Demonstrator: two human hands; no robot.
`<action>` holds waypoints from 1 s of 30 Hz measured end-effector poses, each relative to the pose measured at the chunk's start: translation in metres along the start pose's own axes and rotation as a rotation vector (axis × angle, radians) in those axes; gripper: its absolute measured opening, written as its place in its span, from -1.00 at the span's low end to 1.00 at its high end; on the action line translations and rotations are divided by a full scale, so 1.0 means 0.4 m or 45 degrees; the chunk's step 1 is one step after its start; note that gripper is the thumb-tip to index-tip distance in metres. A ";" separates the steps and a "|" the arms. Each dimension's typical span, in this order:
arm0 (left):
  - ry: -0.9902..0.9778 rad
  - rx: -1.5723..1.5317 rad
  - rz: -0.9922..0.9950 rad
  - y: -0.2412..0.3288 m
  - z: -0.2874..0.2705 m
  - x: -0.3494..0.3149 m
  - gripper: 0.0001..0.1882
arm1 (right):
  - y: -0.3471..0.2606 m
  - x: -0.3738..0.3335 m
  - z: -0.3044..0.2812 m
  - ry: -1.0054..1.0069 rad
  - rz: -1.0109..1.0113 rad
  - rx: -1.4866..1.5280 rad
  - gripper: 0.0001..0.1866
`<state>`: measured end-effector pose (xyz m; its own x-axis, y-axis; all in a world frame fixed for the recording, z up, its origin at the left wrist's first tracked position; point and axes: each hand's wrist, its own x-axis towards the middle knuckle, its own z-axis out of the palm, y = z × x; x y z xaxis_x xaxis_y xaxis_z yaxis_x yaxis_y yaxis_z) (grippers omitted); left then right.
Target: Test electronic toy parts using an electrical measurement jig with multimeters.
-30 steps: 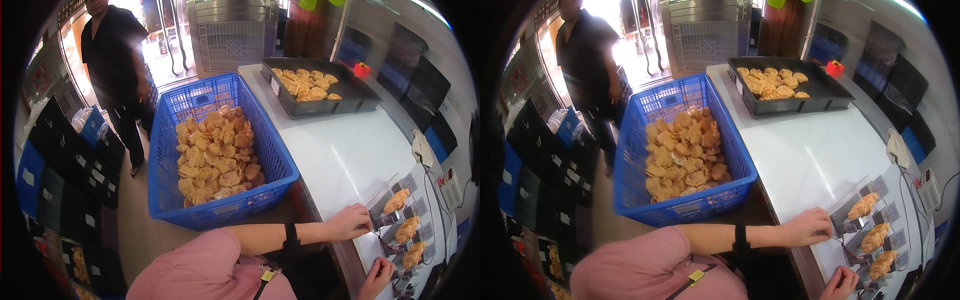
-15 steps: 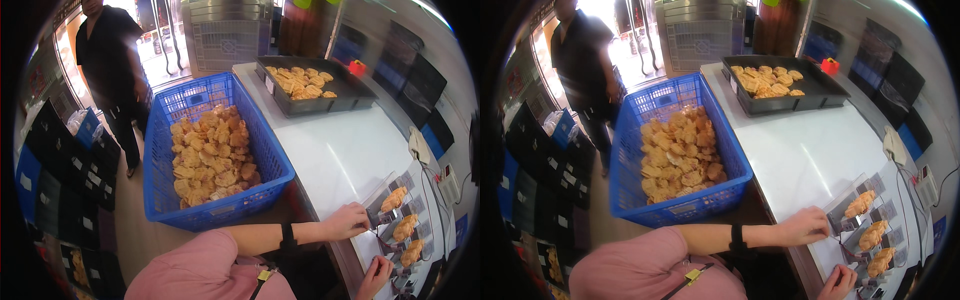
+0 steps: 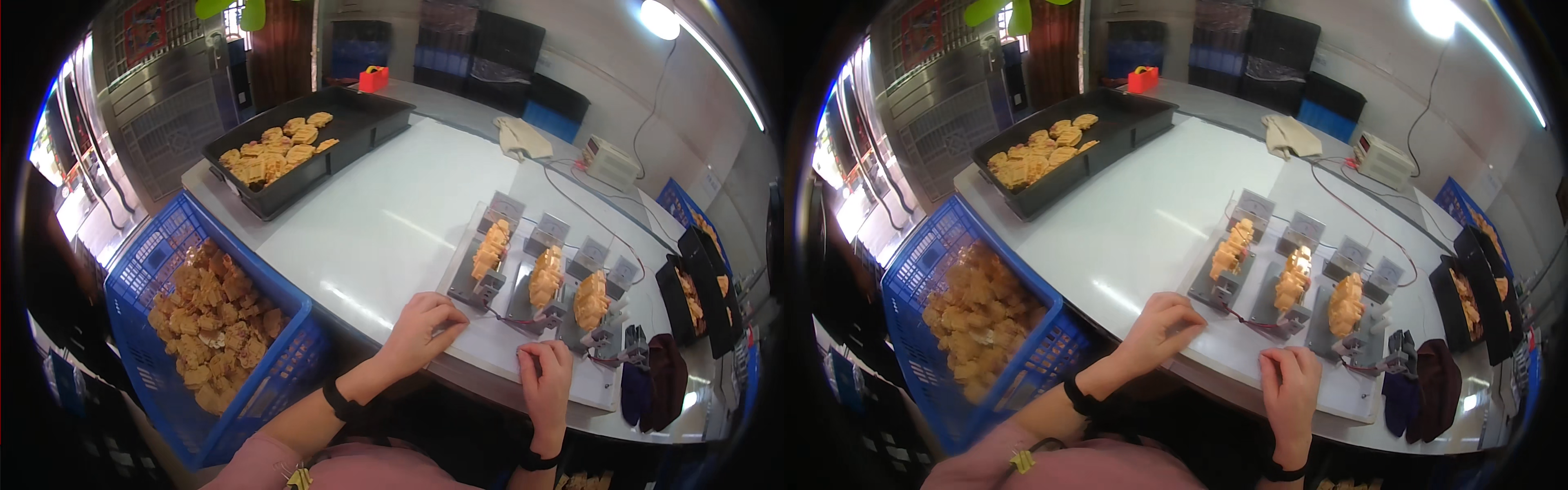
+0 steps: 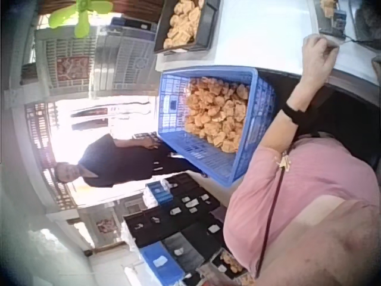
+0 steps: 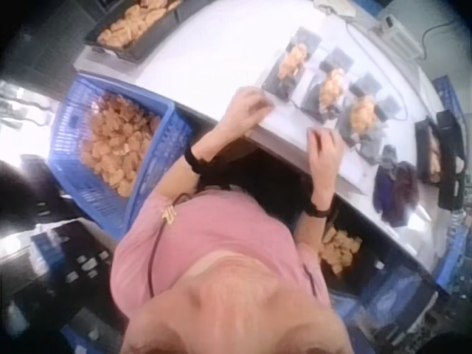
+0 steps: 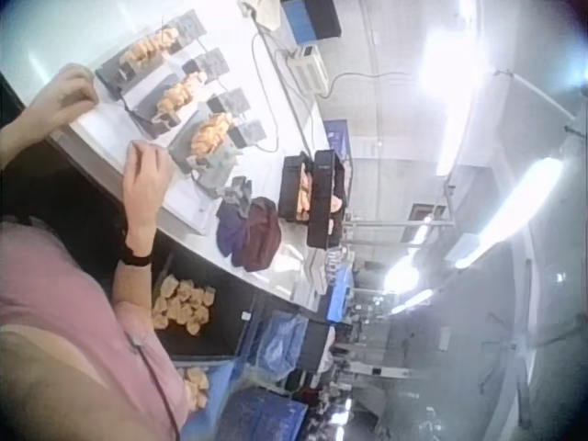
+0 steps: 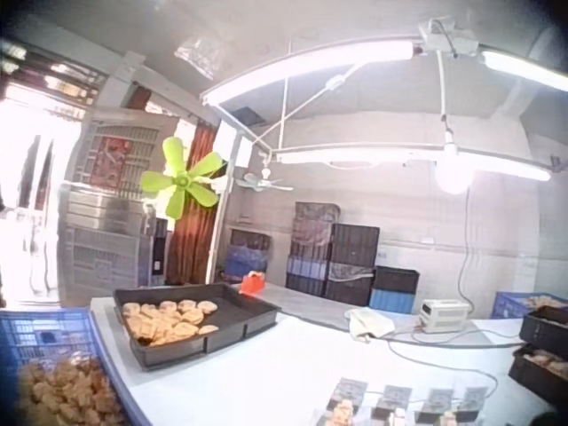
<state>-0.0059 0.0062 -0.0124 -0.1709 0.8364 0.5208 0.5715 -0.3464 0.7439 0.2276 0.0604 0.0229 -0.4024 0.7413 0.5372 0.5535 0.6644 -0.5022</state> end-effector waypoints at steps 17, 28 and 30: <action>-0.033 0.094 -0.149 -0.050 0.009 0.001 -0.91 | 0.096 0.099 -0.464 0.182 0.213 0.211 -0.26; -0.109 0.213 -0.103 -0.029 -0.013 0.013 -0.66 | 0.384 -0.343 -1.252 0.916 1.509 -1.100 -0.30; -0.161 0.117 -0.079 -0.042 -0.014 0.018 -0.65 | 0.310 -0.628 -1.367 1.263 1.656 -1.065 -0.47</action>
<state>-0.0211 0.0155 -0.0188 -0.1092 0.9036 0.4143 0.6350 -0.2572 0.7284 0.7961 -0.0954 0.1963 0.8835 0.1577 0.4411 0.4258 -0.6628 -0.6160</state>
